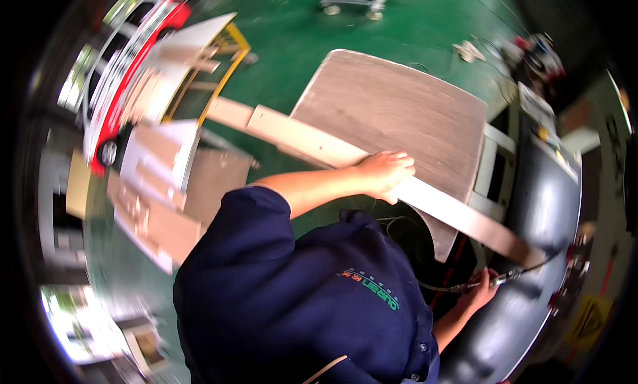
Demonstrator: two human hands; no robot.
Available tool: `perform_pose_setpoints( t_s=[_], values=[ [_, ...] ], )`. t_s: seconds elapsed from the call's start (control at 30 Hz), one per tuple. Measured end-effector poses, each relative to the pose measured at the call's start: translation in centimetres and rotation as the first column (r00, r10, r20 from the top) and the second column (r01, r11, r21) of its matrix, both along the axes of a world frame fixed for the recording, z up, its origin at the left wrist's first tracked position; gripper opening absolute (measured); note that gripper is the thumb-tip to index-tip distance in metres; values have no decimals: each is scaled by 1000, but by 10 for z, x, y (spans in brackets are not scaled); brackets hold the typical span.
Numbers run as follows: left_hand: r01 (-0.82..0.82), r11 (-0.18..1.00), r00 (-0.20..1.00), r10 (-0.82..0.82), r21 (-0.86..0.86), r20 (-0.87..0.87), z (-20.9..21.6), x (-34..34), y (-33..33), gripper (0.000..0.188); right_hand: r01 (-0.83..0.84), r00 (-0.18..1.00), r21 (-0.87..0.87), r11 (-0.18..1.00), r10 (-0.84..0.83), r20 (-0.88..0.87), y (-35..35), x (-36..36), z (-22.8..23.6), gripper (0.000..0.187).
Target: The person uses a handheld air nozzle to blow dust off long wooden planks in a workshop. They repeatedly pick up planks from a table, direct the air stream along the edges and surfaces, and place the planks back down. The process is repeated for several pieces of wood.
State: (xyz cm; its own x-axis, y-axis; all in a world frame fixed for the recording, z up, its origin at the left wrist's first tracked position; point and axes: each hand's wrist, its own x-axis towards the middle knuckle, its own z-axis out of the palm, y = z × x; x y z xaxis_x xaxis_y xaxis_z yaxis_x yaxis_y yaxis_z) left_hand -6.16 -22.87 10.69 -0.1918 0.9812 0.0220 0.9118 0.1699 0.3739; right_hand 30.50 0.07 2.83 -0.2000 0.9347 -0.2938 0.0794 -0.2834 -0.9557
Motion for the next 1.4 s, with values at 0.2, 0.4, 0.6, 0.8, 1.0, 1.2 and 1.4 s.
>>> perform_pose_setpoints(
  t_s=[0.2,0.4,0.6,0.8,1.0,1.2,1.4],
  values=[
    [-47,995,998,43,-88,-47,3,14,-17,53,-474,863,397,786,325,386,39,-33,2,21],
    [-109,989,988,97,-96,-123,0,18,-31,52,-790,593,547,277,573,566,83,-95,-2,37],
    [-114,993,983,108,-29,-151,69,12,-162,49,-898,420,402,180,627,657,-22,-127,64,54],
    [-202,979,973,198,-21,-118,61,0,-234,49,-908,182,387,-159,682,708,-40,-164,55,65],
    [-240,965,970,242,-102,2,42,-28,-318,54,-843,66,362,-397,591,804,-127,-194,74,44],
    [-236,942,952,274,-239,138,35,-80,-391,61,-957,-35,158,-243,639,769,-215,-227,85,37],
    [-243,870,942,317,-429,109,40,-147,-437,63,-994,39,101,-45,708,705,-266,-268,66,41]
  ],
)
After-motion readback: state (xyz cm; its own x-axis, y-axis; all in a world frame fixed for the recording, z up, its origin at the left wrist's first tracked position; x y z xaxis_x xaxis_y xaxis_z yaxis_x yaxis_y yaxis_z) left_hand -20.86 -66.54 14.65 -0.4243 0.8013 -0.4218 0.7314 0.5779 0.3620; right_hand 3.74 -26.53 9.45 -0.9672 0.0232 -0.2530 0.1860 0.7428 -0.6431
